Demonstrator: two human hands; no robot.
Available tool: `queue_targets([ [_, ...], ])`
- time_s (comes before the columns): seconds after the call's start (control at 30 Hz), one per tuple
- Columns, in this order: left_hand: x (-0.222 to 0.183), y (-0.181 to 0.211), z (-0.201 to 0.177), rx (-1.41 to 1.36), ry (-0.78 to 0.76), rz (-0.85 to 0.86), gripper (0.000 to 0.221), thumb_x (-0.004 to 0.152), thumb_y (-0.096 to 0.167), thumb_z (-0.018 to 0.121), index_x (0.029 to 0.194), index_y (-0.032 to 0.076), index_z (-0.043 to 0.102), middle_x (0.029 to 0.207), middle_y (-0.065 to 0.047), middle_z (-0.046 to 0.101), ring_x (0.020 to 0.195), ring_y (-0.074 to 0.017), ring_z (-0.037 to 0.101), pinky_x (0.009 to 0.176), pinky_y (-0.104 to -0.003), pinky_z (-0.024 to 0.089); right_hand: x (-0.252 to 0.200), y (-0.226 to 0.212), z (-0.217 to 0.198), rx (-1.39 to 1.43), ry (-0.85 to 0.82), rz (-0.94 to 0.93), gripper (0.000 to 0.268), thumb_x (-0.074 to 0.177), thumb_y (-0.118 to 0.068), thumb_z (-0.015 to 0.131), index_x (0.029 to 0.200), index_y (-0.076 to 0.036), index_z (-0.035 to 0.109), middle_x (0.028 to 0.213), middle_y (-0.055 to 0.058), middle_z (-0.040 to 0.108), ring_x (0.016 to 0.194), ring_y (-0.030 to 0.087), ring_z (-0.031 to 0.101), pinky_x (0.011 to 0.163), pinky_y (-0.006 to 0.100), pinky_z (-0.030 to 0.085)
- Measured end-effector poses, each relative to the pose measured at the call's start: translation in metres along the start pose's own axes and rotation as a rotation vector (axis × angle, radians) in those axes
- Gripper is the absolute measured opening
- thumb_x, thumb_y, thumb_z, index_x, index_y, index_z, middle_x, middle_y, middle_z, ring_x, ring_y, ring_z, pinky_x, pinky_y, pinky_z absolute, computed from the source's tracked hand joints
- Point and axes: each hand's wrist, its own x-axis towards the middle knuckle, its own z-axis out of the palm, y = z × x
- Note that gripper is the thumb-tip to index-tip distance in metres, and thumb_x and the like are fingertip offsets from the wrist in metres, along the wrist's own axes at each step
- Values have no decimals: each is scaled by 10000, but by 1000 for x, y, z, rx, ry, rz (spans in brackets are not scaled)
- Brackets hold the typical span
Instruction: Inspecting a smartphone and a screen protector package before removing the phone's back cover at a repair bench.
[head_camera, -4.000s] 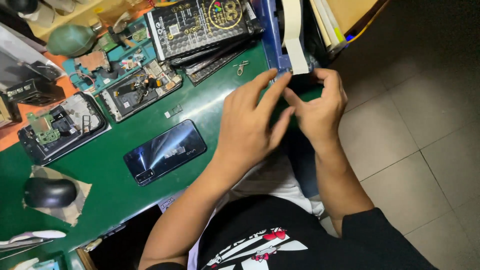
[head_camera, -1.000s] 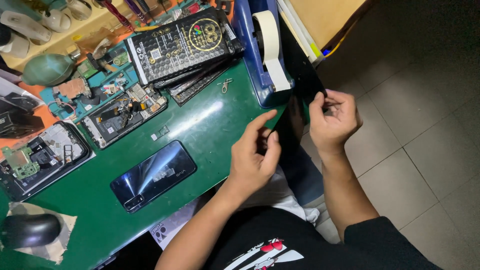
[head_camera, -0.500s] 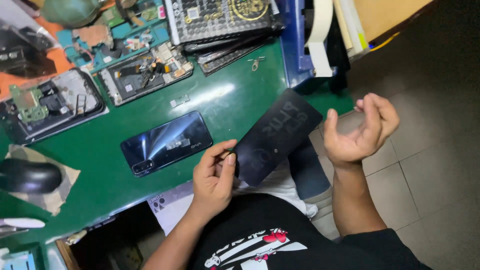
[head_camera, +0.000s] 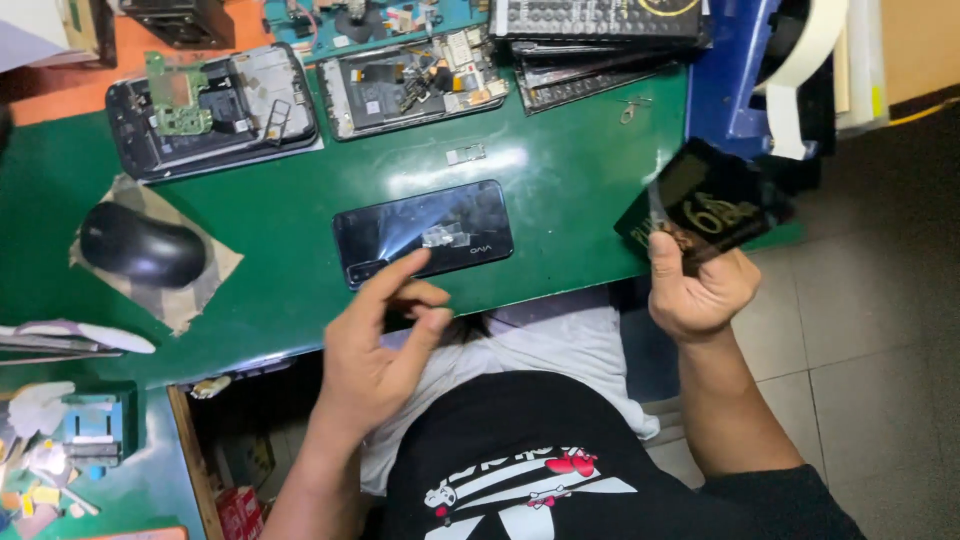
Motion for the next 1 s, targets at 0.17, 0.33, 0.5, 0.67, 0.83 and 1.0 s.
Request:
queue_targets([
  [0.17, 1, -8, -11, 193, 180, 70, 273, 834, 66, 531, 1099, 16, 489, 857, -72, 608, 746, -136, 574, 759, -246, 481, 54, 3, 0, 227, -179, -37, 63, 858, 107, 523, 917, 118, 543, 1006, 245, 573, 913, 329, 591, 857, 368, 479],
  [0.33, -1, -13, -11, 176, 85, 153, 253, 803, 28, 548, 1054, 22, 519, 840, -90, 605, 751, -158, 588, 712, -237, 503, 48, 23, -2, 165, -135, 86, 178, 908, -90, 570, 868, 82, 596, 740, 116, 566, 640, 184, 523, 568, 274, 418],
  [0.5, -1, -15, -17, 187, 94, 151, 236, 806, 37, 549, 1039, 10, 529, 834, -96, 608, 746, -166, 591, 691, -235, 499, 46, 46, -12, 141, -47, 113, 157, 925, -62, 577, 919, 94, 591, 851, 150, 597, 770, 220, 567, 688, 312, 455],
  [0.67, 12, -14, -25, 272, 111, 132, 226, 791, 56, 582, 1011, 10, 565, 847, -98, 596, 734, -153, 585, 717, -229, 492, 40, 76, -18, 163, -40, 103, 168, 930, -57, 600, 866, 97, 585, 820, 141, 580, 767, 205, 544, 701, 321, 445],
  [0.83, 25, -10, -39, 822, -2, 160, 459, 767, 408, 593, 1123, 123, 536, 1079, -38, 515, 969, -234, 473, 830, -384, 270, 27, 97, -14, 252, 41, 123, 243, 941, -77, 630, 752, 50, 545, 680, 92, 484, 637, 175, 453, 605, 302, 349],
  [1.0, 33, -25, -41, 985, -63, 95, 726, 650, 561, 622, 1194, 106, 467, 1238, -64, 450, 1126, -286, 386, 910, -515, 194, 27, 28, 3, 575, 149, 291, 154, 930, -109, 499, 993, 11, 425, 925, 197, 490, 734, 304, 531, 646, 371, 477],
])
